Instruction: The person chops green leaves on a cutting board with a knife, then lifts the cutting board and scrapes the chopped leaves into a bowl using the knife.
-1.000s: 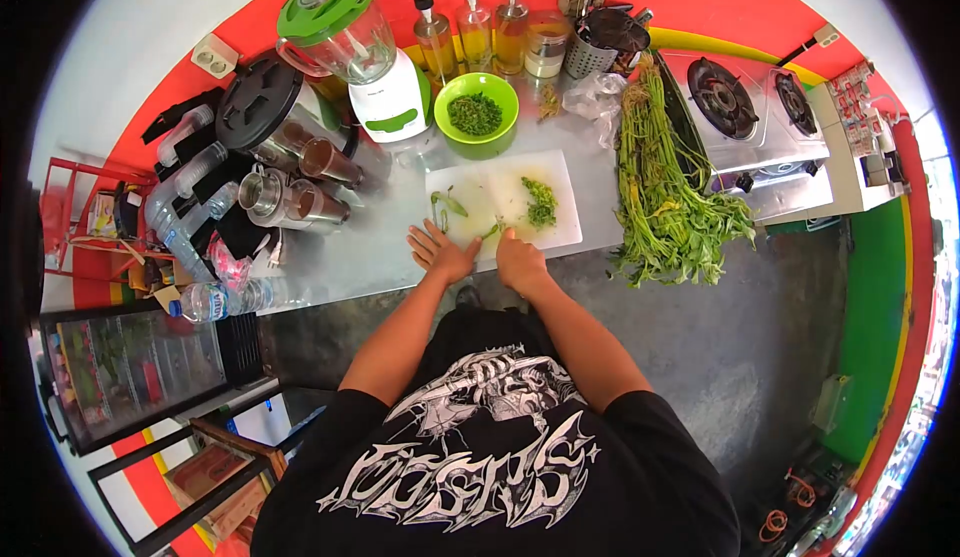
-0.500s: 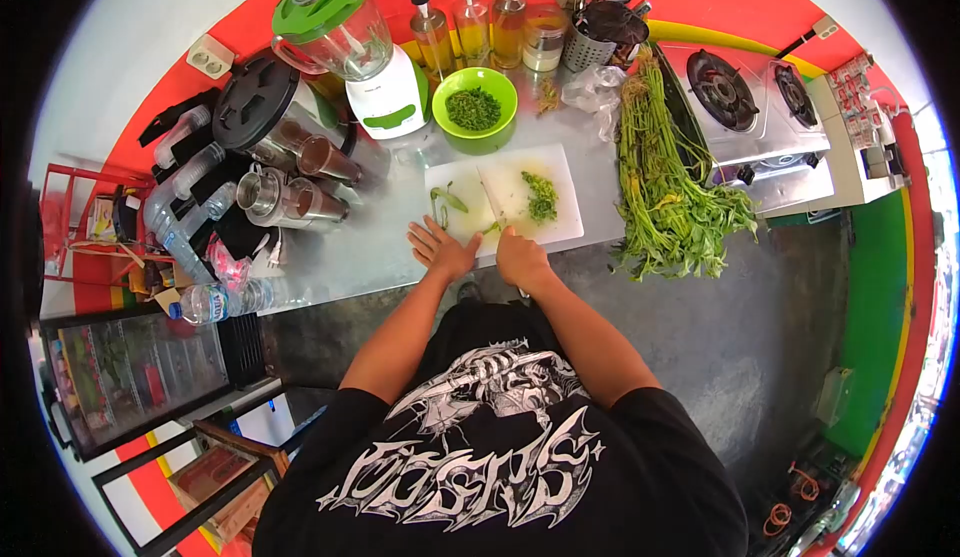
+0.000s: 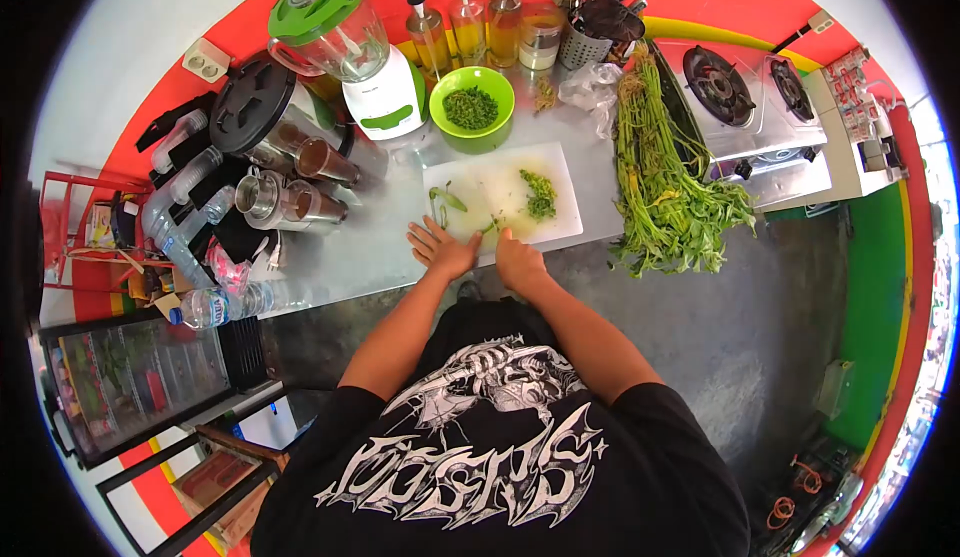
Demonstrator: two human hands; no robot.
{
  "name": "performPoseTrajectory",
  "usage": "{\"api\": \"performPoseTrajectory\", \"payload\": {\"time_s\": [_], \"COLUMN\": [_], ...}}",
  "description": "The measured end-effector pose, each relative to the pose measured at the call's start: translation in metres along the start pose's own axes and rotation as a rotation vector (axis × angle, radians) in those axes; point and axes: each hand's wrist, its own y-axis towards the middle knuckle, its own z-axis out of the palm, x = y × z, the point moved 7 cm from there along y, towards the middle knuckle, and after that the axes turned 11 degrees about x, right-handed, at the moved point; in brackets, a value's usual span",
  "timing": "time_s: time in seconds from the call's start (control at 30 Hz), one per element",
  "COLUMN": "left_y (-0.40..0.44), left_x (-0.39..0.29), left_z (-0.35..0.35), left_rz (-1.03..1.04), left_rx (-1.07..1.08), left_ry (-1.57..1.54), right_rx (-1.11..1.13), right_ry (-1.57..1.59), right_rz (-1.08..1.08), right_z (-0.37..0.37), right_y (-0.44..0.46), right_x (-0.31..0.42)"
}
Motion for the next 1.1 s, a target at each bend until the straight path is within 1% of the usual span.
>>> {"api": "performPoseTrajectory", "payload": {"time_s": [0.1, 0.17, 0.27, 0.33, 0.4, 0.47, 0.57, 0.67, 0.73, 0.83, 0.97, 1.03, 1.1], "left_y": [0.002, 0.000, 0.000, -0.002, -0.001, 0.000, -0.002, -0.005, -0.002, 0.002, 0.003, -0.002, -0.003], "left_x": [0.002, 0.002, 0.002, 0.001, 0.000, 0.001, 0.000, 0.000, 0.003, 0.003, 0.005, 0.001, 0.000], "left_z": [0.002, 0.001, 0.001, -0.001, -0.001, 0.001, -0.001, -0.003, 0.000, 0.001, 0.004, -0.001, -0.001], "left_rz": [0.015, 0.017, 0.023, 0.017, 0.009, 0.011, 0.015, 0.019, 0.024, 0.042, 0.055, 0.040, 0.020], "left_rx": [0.004, -0.004, -0.008, 0.001, 0.001, -0.023, -0.008, -0.038, -0.042, -0.062, -0.100, -0.085, -0.072], "left_ry": [-0.009, -0.005, 0.002, -0.025, -0.017, -0.008, -0.018, -0.015, -0.025, -0.039, -0.007, -0.010, -0.035], "right_rx": [-0.001, 0.037, 0.050, 0.044, -0.017, -0.034, 0.001, 0.023, 0.004, 0.011, 0.017, -0.021, -0.006], "right_ry": [-0.009, 0.049, 0.025, 0.007, -0.014, -0.043, -0.004, -0.008, 0.056, 0.050, 0.033, 0.004, 0.010], "right_rz": [-0.031, -0.042, -0.042, -0.028, -0.019, -0.042, -0.041, -0.070, -0.072, -0.104, -0.081, -0.078, -0.064], "right_z": [-0.004, -0.010, 0.000, 0.006, 0.002, -0.004, -0.012, 0.002, 0.004, -0.005, -0.006, 0.004, 0.008], "right_y": [0.010, 0.011, 0.007, 0.007, 0.011, 0.016, 0.012, 0.005, 0.005, 0.016, 0.013, 0.006, 0.007], "right_x": [-0.001, 0.002, 0.003, 0.003, 0.003, 0.004, 0.006, 0.002, -0.002, 0.003, 0.010, 0.008, 0.005]}}
